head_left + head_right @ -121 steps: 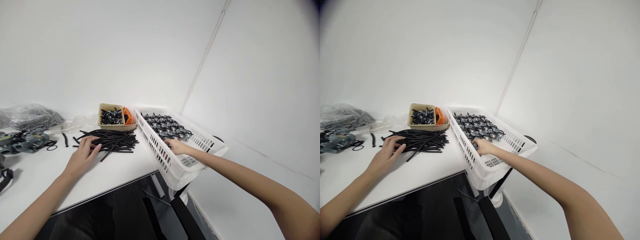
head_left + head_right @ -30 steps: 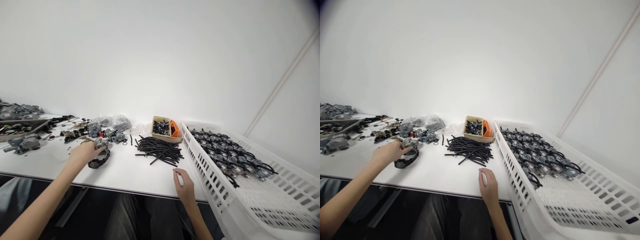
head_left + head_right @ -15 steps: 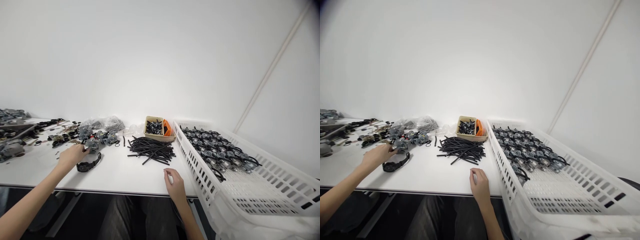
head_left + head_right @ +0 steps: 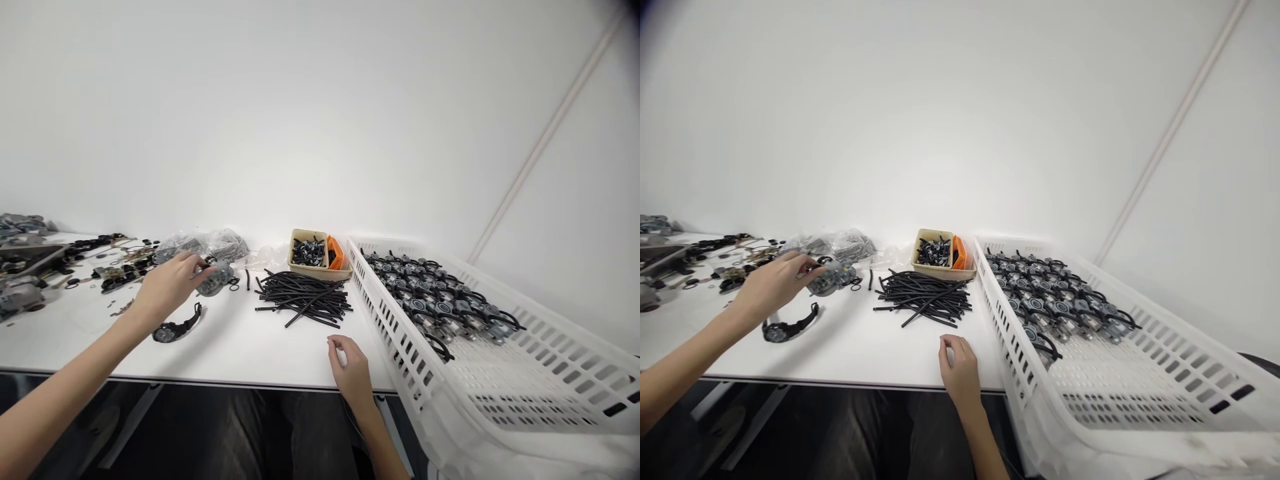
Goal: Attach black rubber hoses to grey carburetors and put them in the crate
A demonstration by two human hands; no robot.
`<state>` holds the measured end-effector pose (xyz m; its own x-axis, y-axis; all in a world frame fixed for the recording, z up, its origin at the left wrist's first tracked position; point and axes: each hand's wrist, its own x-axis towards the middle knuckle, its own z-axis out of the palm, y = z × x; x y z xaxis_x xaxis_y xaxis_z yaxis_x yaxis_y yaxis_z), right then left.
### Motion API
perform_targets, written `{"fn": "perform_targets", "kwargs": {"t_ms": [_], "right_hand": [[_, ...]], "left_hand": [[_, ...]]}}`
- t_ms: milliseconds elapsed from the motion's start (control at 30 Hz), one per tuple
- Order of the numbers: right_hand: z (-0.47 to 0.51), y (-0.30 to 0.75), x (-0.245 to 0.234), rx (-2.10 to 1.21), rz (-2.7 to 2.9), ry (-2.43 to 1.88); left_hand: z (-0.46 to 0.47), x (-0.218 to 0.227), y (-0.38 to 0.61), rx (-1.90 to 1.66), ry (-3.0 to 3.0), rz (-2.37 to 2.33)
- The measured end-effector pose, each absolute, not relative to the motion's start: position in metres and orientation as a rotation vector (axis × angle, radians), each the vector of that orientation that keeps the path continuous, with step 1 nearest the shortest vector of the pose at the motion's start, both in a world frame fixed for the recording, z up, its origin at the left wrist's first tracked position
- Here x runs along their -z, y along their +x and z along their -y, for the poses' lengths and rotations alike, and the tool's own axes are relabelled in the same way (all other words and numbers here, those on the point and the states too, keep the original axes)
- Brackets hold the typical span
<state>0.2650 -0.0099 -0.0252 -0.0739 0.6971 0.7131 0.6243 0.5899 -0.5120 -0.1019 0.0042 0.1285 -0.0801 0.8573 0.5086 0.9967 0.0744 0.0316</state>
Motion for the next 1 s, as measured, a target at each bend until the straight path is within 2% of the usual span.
{"fn": "perform_targets", "kwargs": {"t_ms": [133,300,600,833,1000], "right_hand": [[0.011,0.263,0.014,-0.162,1.761,-1.108],[-0.01,0.254,-0.024,-0.203,1.804,-1.146],[-0.149,0.231,-0.088,-0.109,1.865,-1.575],[-0.189,0.215,-0.101,-0.133,1.937,-1.627],[-0.192,0.207,-0.099,-0.095,1.961,-1.581]], "left_hand": [[0.01,-0.111,-0.056,0.712,-2.077,1.897],[0.016,-0.075,-0.004,0.851,-2.369,1.722],[0.01,-0.043,0.033,1.096,-2.394,1.422],[-0.001,-0.014,0.024,1.465,-2.462,1.483],[0.0,0.001,0.016,1.505,-2.691,1.513]]}}
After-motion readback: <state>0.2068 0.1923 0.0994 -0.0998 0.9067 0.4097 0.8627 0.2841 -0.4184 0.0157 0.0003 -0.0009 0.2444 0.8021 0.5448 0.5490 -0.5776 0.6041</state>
